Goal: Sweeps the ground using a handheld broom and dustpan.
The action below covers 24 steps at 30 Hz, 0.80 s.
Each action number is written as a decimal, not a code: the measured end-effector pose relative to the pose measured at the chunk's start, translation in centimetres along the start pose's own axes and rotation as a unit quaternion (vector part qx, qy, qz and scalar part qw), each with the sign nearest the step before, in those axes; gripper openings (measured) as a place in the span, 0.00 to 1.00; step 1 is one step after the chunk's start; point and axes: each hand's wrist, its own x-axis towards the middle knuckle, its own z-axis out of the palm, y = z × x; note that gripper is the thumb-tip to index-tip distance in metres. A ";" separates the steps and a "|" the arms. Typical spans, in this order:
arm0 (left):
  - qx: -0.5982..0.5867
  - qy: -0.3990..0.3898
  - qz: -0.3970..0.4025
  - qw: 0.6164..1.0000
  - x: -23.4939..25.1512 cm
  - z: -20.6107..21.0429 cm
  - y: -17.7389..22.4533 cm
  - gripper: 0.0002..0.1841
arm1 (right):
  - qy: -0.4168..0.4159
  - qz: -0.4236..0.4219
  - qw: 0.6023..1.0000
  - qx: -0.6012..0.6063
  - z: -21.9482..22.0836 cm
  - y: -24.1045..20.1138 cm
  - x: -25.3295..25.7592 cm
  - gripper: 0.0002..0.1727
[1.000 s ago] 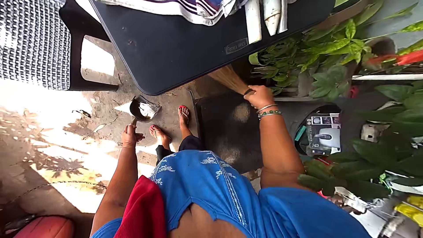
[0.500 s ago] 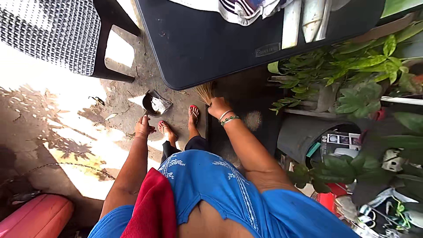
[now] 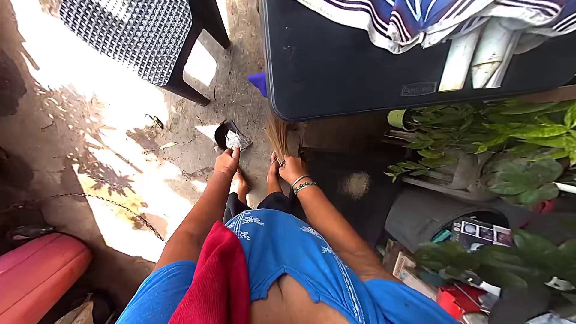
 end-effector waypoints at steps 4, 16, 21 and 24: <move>-0.002 -0.003 0.004 1.000 0.1 -0.6 -0.2 0.41 | 0.058 -0.041 0.997 0.031 -3.3 1.4 -4.7 0.26; -0.016 -0.006 0.021 1.000 -0.2 -0.6 -2.1 0.39 | -0.010 -0.060 0.998 -0.001 1.6 -1.1 -4.1 0.26; -0.085 0.003 0.001 0.996 0.4 -1.7 -3.9 0.39 | 0.072 -0.045 0.996 -0.012 -2.4 -0.2 -4.3 0.29; -0.070 0.005 0.006 0.998 0.4 -1.3 -3.8 0.38 | 0.033 -0.025 0.996 -0.080 0.1 -2.0 -1.5 0.30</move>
